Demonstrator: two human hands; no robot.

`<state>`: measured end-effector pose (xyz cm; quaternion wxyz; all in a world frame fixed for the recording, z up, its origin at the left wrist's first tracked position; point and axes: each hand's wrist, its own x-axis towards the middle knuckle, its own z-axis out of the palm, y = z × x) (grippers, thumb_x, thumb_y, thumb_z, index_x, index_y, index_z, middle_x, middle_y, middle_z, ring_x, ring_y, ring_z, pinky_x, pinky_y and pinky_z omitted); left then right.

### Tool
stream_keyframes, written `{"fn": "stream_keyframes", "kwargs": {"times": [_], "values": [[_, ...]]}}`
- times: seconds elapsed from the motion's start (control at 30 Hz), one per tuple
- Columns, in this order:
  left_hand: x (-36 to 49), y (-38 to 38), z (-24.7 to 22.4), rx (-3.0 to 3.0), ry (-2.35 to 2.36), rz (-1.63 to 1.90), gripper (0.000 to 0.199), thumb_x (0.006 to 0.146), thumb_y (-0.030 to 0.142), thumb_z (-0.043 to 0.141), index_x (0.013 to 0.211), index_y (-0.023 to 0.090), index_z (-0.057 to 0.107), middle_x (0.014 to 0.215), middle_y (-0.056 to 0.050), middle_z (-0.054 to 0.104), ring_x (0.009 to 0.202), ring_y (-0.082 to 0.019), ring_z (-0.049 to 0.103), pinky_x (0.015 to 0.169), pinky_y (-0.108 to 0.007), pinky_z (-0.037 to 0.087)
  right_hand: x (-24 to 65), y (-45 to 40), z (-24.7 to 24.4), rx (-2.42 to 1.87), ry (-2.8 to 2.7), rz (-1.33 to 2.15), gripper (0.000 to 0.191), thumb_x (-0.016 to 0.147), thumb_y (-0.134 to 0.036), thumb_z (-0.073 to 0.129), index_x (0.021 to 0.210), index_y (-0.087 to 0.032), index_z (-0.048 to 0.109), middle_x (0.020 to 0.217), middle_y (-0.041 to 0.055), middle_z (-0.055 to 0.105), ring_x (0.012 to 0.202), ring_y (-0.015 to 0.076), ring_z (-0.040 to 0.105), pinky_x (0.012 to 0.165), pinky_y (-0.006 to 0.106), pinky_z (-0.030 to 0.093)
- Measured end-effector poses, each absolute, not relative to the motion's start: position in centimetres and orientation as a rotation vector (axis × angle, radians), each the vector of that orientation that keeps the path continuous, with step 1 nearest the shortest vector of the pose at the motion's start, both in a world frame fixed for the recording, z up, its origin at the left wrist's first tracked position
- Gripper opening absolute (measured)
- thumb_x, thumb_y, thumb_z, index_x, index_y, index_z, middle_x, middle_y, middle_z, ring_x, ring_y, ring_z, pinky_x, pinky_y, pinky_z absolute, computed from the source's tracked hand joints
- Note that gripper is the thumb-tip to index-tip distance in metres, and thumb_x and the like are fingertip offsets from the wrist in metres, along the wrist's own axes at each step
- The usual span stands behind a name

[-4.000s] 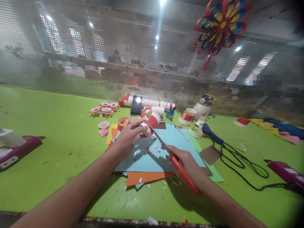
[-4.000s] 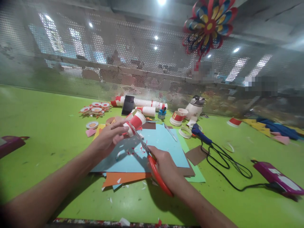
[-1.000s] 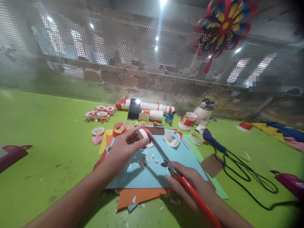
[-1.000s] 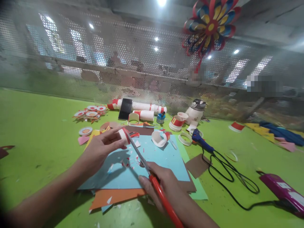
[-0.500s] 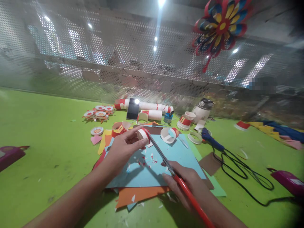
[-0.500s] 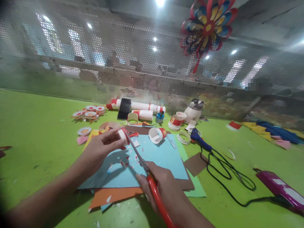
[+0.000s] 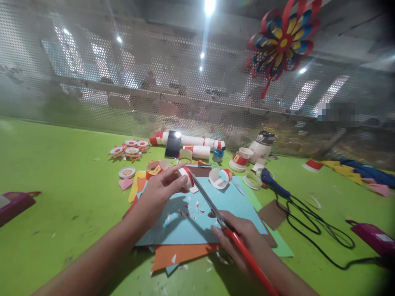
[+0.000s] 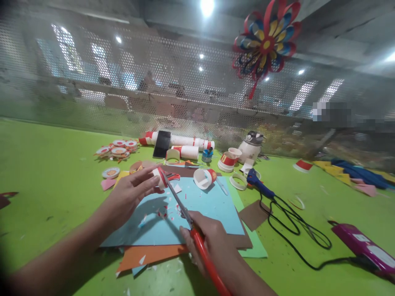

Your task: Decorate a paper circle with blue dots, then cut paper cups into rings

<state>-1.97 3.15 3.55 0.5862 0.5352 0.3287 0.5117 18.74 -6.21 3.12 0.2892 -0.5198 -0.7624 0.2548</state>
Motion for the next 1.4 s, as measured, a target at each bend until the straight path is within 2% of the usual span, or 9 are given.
{"fn": "stream_keyframes", "kwargs": {"times": [0.1, 0.23, 0.37, 0.47, 0.73, 0.97, 1.1, 1.23, 1.4], "values": [[-2.0, 3.0, 3.9, 1.213, 0.753, 1.206, 0.049, 0.081, 0.038, 0.074, 0.125, 0.018, 0.066, 0.095, -0.009, 0.070, 0.087, -0.021, 0.062, 0.084, -0.040, 0.053, 18.8, -6.2, 3.4, -1.347, -2.056, 0.735, 0.021, 0.095, -0.032, 0.044, 0.094, -0.017, 0.060, 0.071, -0.0025, 0.048, 0.063, 0.0119, 0.044, 0.059, 0.022, 0.038], [-2.0, 2.9, 4.2, 1.176, 0.767, 1.198, 0.055, 0.079, 0.037, 0.076, 0.129, 0.018, 0.064, 0.100, -0.010, 0.070, 0.089, -0.022, 0.063, 0.084, -0.040, 0.053, 18.6, -6.5, 3.5, -1.373, -1.982, 0.796, 0.024, 0.096, -0.037, 0.043, 0.088, -0.019, 0.056, 0.068, -0.0031, 0.047, 0.061, 0.0118, 0.042, 0.057, 0.023, 0.035], [-2.0, 2.9, 4.1, 1.134, 0.755, 1.179, 0.045, 0.078, 0.035, 0.077, 0.119, 0.017, 0.069, 0.089, -0.006, 0.069, 0.087, -0.021, 0.063, 0.081, -0.036, 0.053, 18.5, -6.6, 3.6, -1.408, -1.998, 0.755, 0.024, 0.096, -0.037, 0.044, 0.086, -0.019, 0.056, 0.067, -0.0035, 0.046, 0.061, 0.0119, 0.042, 0.057, 0.023, 0.035], [-2.1, 2.9, 4.0, 1.124, 0.740, 1.159, 0.045, 0.079, 0.034, 0.077, 0.121, 0.017, 0.068, 0.084, -0.004, 0.068, 0.084, -0.019, 0.063, 0.079, -0.035, 0.053, 18.6, -6.6, 3.5, -1.436, -2.029, 0.724, 0.023, 0.096, -0.036, 0.043, 0.087, -0.018, 0.055, 0.068, -0.0036, 0.046, 0.061, 0.0115, 0.043, 0.058, 0.022, 0.035], [-2.1, 3.0, 3.8, 1.119, 0.730, 1.150, 0.051, 0.080, 0.035, 0.076, 0.126, 0.017, 0.065, 0.088, -0.007, 0.070, 0.084, -0.020, 0.064, 0.076, -0.034, 0.053, 18.4, -6.4, 2.5, -1.434, -1.986, 0.617, 0.024, 0.095, -0.036, 0.044, 0.085, -0.017, 0.056, 0.064, -0.0049, 0.040, 0.058, 0.0106, 0.038, 0.054, 0.022, 0.033], [-2.0, 3.0, 4.3, 1.072, 0.683, 1.131, 0.039, 0.080, 0.033, 0.076, 0.113, 0.015, 0.071, 0.098, -0.011, 0.075, 0.086, -0.021, 0.067, 0.075, -0.032, 0.053, 18.5, -6.2, 3.7, -1.371, -2.033, 0.763, 0.020, 0.095, -0.031, 0.044, 0.089, -0.018, 0.058, 0.073, -0.0010, 0.055, 0.064, 0.0123, 0.050, 0.060, 0.022, 0.040], [-2.2, 3.1, 4.2, 1.074, 0.686, 1.116, 0.027, 0.081, 0.034, 0.074, 0.102, 0.016, 0.074, 0.094, -0.010, 0.076, 0.085, -0.021, 0.068, 0.074, -0.031, 0.053, 18.7, -6.2, 3.5, -1.363, -2.071, 0.684, 0.020, 0.095, -0.030, 0.045, 0.088, -0.018, 0.059, 0.069, -0.0022, 0.051, 0.061, 0.0115, 0.047, 0.056, 0.021, 0.039], [-2.3, 3.0, 4.2, 1.092, 0.667, 1.110, 0.026, 0.083, 0.034, 0.073, 0.100, 0.016, 0.074, 0.093, -0.010, 0.075, 0.084, -0.020, 0.068, 0.074, -0.030, 0.053, 18.7, -6.1, 2.9, -1.358, -2.071, 0.610, 0.019, 0.094, -0.029, 0.046, 0.092, -0.017, 0.061, 0.067, -0.0029, 0.051, 0.059, 0.0110, 0.047, 0.055, 0.020, 0.039], [-2.1, 2.8, 4.4, 1.068, 0.666, 1.146, 0.025, 0.080, 0.032, 0.075, 0.098, 0.015, 0.074, 0.090, -0.009, 0.075, 0.083, -0.019, 0.067, 0.073, -0.029, 0.053, 18.5, -6.2, 2.7, -1.346, -2.062, 0.626, 0.019, 0.094, -0.029, 0.046, 0.089, -0.018, 0.060, 0.065, -0.0038, 0.047, 0.056, 0.0102, 0.044, 0.052, 0.020, 0.038]]}}
